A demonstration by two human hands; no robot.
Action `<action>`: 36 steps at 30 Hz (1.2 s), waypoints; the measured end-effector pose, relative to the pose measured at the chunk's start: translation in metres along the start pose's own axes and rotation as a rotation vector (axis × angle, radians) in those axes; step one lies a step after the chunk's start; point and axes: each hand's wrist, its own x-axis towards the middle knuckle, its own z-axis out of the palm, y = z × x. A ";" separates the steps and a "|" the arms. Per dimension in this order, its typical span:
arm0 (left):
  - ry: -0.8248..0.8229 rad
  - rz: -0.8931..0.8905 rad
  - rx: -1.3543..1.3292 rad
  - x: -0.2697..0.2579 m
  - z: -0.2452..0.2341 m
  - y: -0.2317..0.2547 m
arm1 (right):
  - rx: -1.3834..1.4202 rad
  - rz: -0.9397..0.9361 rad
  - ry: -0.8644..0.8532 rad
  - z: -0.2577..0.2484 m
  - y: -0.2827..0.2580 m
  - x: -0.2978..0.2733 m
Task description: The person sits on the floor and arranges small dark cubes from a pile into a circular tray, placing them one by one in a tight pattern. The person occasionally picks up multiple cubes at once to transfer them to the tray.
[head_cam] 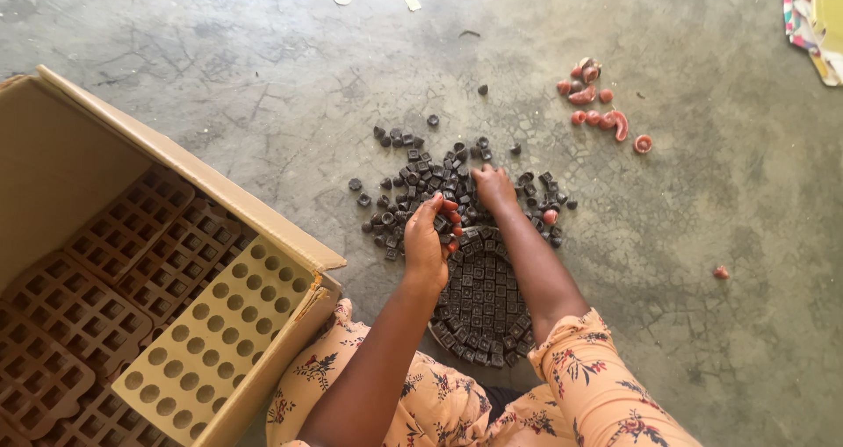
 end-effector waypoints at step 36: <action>0.054 -0.009 -0.048 0.015 -0.015 0.000 | 1.684 0.816 0.458 -0.098 0.057 -0.028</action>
